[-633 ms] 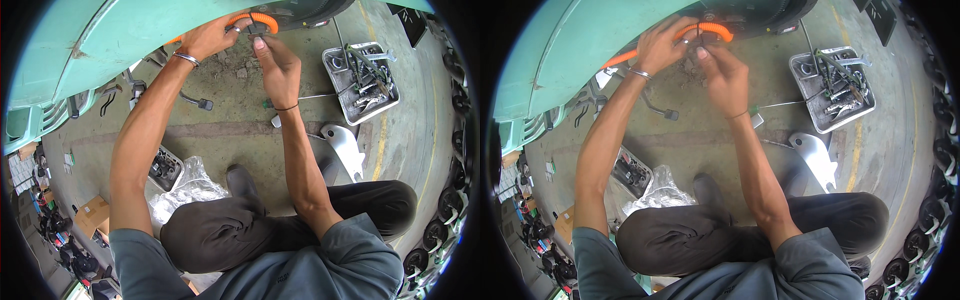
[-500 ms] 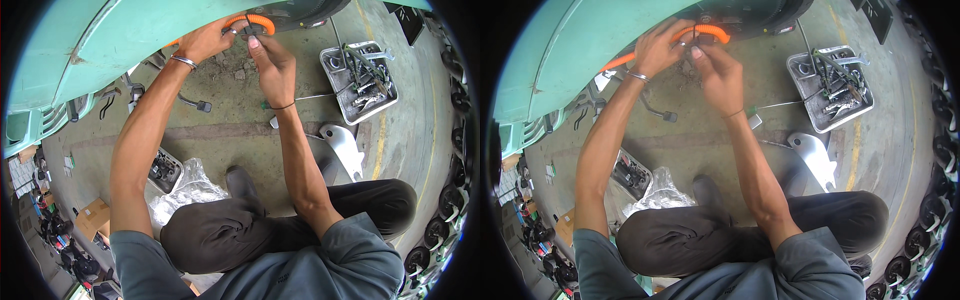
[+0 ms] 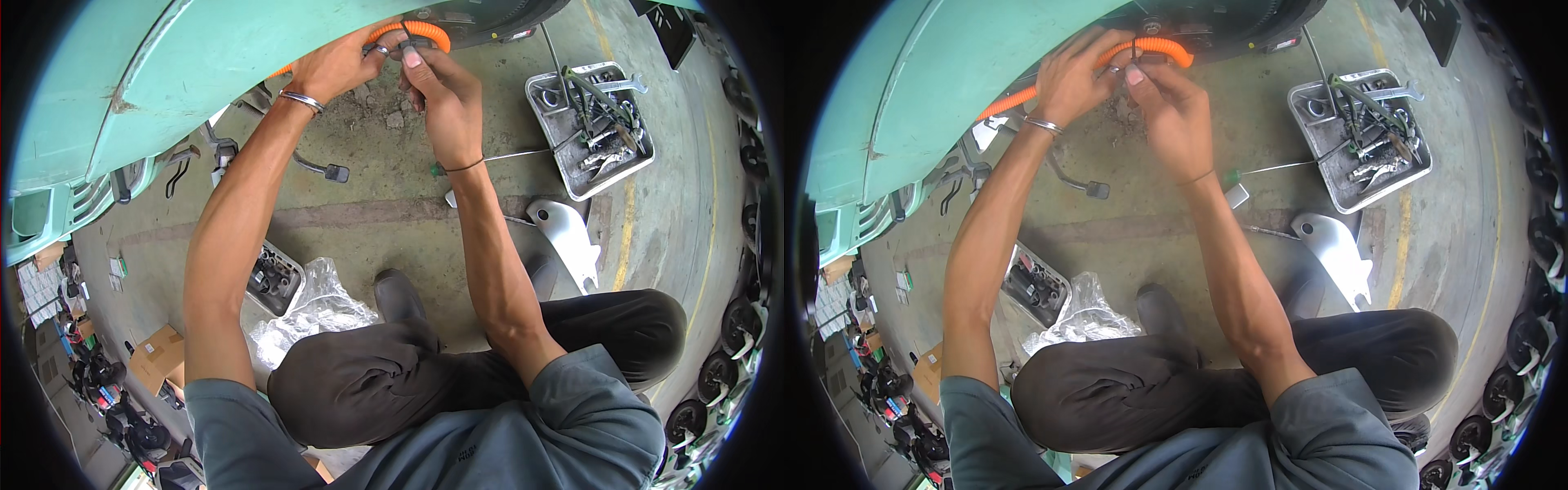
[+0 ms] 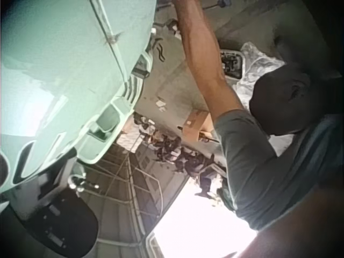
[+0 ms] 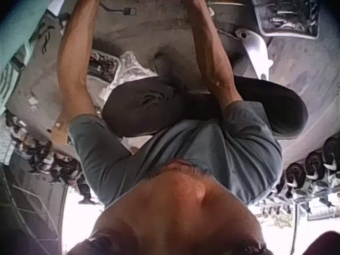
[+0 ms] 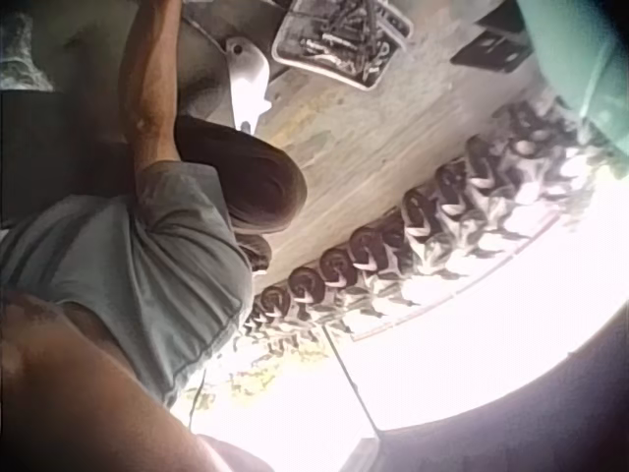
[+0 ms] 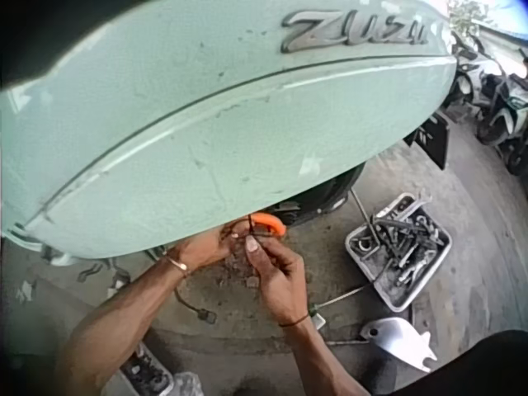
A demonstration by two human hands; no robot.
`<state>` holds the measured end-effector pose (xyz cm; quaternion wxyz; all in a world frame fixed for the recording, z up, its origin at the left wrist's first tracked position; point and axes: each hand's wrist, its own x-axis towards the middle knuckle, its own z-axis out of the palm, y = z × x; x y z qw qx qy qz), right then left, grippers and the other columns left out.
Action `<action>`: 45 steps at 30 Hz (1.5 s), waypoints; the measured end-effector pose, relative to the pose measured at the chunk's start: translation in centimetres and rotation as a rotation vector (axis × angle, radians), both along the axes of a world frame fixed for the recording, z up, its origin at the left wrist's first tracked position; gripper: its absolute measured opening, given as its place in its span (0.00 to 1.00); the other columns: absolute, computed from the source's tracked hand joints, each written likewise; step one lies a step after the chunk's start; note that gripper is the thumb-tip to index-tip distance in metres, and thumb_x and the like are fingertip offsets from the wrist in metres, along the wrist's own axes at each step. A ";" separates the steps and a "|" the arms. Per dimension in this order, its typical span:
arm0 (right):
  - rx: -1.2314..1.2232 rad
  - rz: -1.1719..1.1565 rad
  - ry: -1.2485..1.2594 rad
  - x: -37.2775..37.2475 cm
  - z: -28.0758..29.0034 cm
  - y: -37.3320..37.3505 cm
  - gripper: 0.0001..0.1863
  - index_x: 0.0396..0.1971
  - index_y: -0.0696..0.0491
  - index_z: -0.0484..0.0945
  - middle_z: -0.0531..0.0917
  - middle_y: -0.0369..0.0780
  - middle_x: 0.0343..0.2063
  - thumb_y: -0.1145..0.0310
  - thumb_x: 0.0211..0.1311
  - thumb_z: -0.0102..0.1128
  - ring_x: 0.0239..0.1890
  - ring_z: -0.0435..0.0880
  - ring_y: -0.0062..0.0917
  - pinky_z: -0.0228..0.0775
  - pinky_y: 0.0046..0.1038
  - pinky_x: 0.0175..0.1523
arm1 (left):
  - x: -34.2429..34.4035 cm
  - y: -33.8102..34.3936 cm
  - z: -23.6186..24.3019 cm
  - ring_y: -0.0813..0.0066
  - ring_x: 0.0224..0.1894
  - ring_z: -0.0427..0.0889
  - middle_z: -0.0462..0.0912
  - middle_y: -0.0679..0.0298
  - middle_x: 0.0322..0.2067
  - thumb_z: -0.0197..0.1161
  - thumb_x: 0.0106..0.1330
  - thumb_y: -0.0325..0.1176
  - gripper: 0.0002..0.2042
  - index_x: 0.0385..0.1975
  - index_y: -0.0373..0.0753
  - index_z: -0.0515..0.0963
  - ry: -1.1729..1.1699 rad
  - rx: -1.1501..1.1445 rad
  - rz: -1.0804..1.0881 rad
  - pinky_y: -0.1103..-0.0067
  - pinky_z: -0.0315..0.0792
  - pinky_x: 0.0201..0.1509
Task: The person works on the undercarriage and electrical wiring of a light green scooter by hand and using various tools. They handle a metal bracket, manipulate a thick orange cable, and use a screwdriver and pliers to secure components and wires.
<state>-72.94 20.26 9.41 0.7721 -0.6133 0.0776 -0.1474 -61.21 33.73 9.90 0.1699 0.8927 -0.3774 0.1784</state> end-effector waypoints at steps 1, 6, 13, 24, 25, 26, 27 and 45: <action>0.018 0.006 0.006 0.0 0.0 0.0 0.16 0.40 0.59 0.84 0.76 0.31 0.23 0.61 0.69 0.59 0.25 0.69 0.13 0.59 0.18 0.30 | 0.0 0.0 0.0 0.58 0.38 0.82 0.82 0.69 0.37 0.66 0.54 0.33 0.19 0.48 0.54 0.78 0.003 -0.001 -0.002 0.67 0.76 0.37; 0.037 0.029 0.060 0.8 -0.8 -0.5 0.15 0.37 0.59 0.85 0.78 0.32 0.22 0.61 0.66 0.61 0.25 0.70 0.15 0.61 0.21 0.30 | -0.1 -0.3 0.0 0.59 0.37 0.82 0.82 0.69 0.37 0.65 0.56 0.34 0.16 0.46 0.54 0.80 0.001 -0.006 0.021 0.67 0.76 0.36; -0.023 -0.025 0.087 1.9 -1.0 -0.7 0.14 0.36 0.59 0.84 0.81 0.35 0.23 0.61 0.63 0.63 0.25 0.75 0.17 0.65 0.24 0.28 | 0.0 -0.2 0.1 0.57 0.37 0.82 0.82 0.69 0.38 0.63 0.55 0.33 0.17 0.47 0.55 0.80 0.011 -0.028 0.000 0.67 0.77 0.37; -0.612 -0.453 -0.267 1.2 0.0 -0.2 0.07 0.35 0.53 0.86 0.86 0.40 0.27 0.74 0.55 0.70 0.27 0.83 0.25 0.74 0.27 0.34 | -0.2 0.0 0.4 0.56 0.38 0.82 0.83 0.68 0.38 0.64 0.53 0.34 0.20 0.48 0.56 0.79 0.015 0.017 0.002 0.66 0.77 0.37; -0.527 -0.417 -0.192 1.2 -0.2 0.0 0.07 0.36 0.56 0.86 0.86 0.40 0.27 0.73 0.56 0.70 0.27 0.83 0.23 0.74 0.25 0.34 | -0.2 -0.1 0.3 0.56 0.38 0.82 0.83 0.68 0.38 0.65 0.54 0.35 0.18 0.48 0.56 0.79 -0.003 0.018 0.005 0.67 0.77 0.37; -0.441 -0.381 -0.118 1.1 -0.4 0.1 0.08 0.37 0.58 0.85 0.86 0.40 0.27 0.72 0.58 0.69 0.26 0.83 0.22 0.73 0.23 0.33 | -0.2 -0.2 0.3 0.56 0.37 0.82 0.84 0.68 0.37 0.65 0.57 0.37 0.16 0.47 0.55 0.79 0.008 0.011 0.015 0.67 0.77 0.37; -0.353 -0.343 -0.045 0.9 -0.7 0.3 0.09 0.37 0.61 0.84 0.86 0.40 0.26 0.72 0.60 0.68 0.26 0.83 0.20 0.73 0.22 0.33 | -0.1 -0.3 0.2 0.56 0.37 0.83 0.84 0.68 0.37 0.65 0.59 0.40 0.14 0.46 0.55 0.79 0.019 0.006 0.028 0.67 0.77 0.37; 0.278 -0.136 0.188 -2.0 -6.5 0.6 0.14 0.44 0.69 0.78 0.84 0.47 0.34 0.75 0.63 0.64 0.29 0.84 0.28 0.76 0.27 0.35 | 0.1 0.0 -0.3 0.58 0.36 0.83 0.84 0.68 0.36 0.63 0.65 0.47 0.13 0.43 0.49 0.82 -0.010 -0.022 0.008 0.68 0.76 0.36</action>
